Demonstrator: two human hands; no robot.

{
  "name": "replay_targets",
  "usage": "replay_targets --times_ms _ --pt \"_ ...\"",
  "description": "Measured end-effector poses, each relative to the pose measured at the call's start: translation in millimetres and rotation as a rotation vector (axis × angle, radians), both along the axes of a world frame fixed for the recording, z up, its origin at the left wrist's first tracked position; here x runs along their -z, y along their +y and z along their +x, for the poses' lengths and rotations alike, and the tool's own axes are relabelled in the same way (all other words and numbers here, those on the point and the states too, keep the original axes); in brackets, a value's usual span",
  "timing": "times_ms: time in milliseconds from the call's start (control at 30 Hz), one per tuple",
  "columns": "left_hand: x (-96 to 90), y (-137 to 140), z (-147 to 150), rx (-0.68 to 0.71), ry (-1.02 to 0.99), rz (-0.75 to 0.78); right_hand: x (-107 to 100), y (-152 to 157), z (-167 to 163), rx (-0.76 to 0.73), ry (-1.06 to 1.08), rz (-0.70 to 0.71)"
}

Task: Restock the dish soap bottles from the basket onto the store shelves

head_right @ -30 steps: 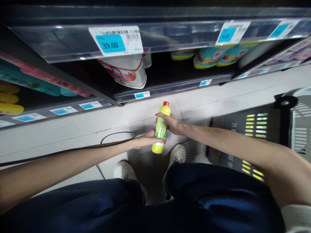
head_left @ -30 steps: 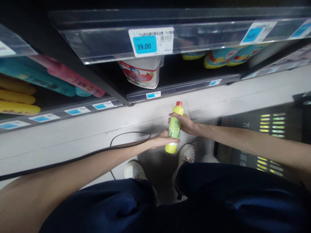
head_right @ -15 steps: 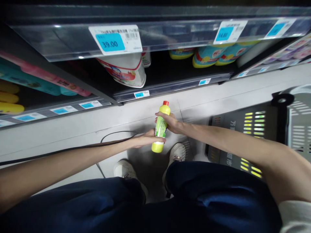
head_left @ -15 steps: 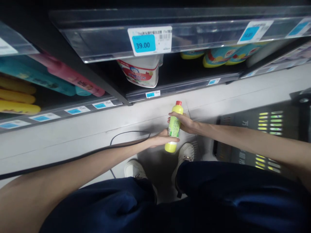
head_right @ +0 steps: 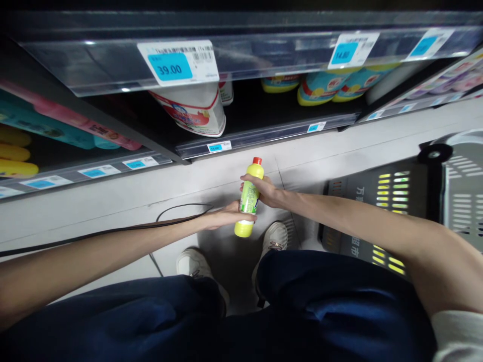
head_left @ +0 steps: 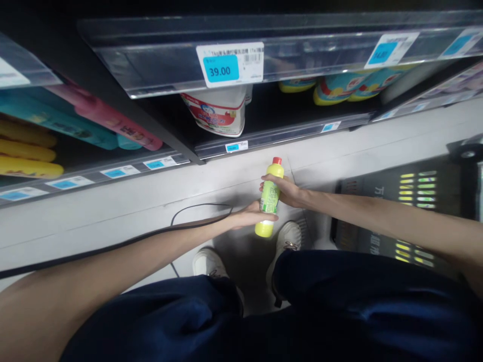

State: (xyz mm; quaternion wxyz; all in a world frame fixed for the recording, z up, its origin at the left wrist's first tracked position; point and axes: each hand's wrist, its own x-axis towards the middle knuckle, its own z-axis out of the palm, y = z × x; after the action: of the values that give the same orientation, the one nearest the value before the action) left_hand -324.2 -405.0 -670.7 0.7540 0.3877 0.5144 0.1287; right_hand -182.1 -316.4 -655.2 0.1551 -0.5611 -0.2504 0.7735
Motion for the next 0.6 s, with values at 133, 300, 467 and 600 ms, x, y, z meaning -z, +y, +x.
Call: replay_targets --times_ms 133,300,467,600 --pt "5.3 -1.6 0.6 -0.008 -0.014 0.019 -0.2 -0.4 0.1 0.005 -0.008 -0.002" --pt "2.6 -0.6 -0.2 0.004 -0.03 0.01 2.1 0.4 0.9 0.003 -0.005 -0.006" --pt "2.1 0.6 -2.1 0.0 -0.032 -0.019 4.2 1.7 1.2 -0.017 0.013 -0.008" --pt "5.7 0.5 -3.3 0.009 -0.027 -0.02 4.2 2.1 0.5 -0.011 0.007 -0.009"
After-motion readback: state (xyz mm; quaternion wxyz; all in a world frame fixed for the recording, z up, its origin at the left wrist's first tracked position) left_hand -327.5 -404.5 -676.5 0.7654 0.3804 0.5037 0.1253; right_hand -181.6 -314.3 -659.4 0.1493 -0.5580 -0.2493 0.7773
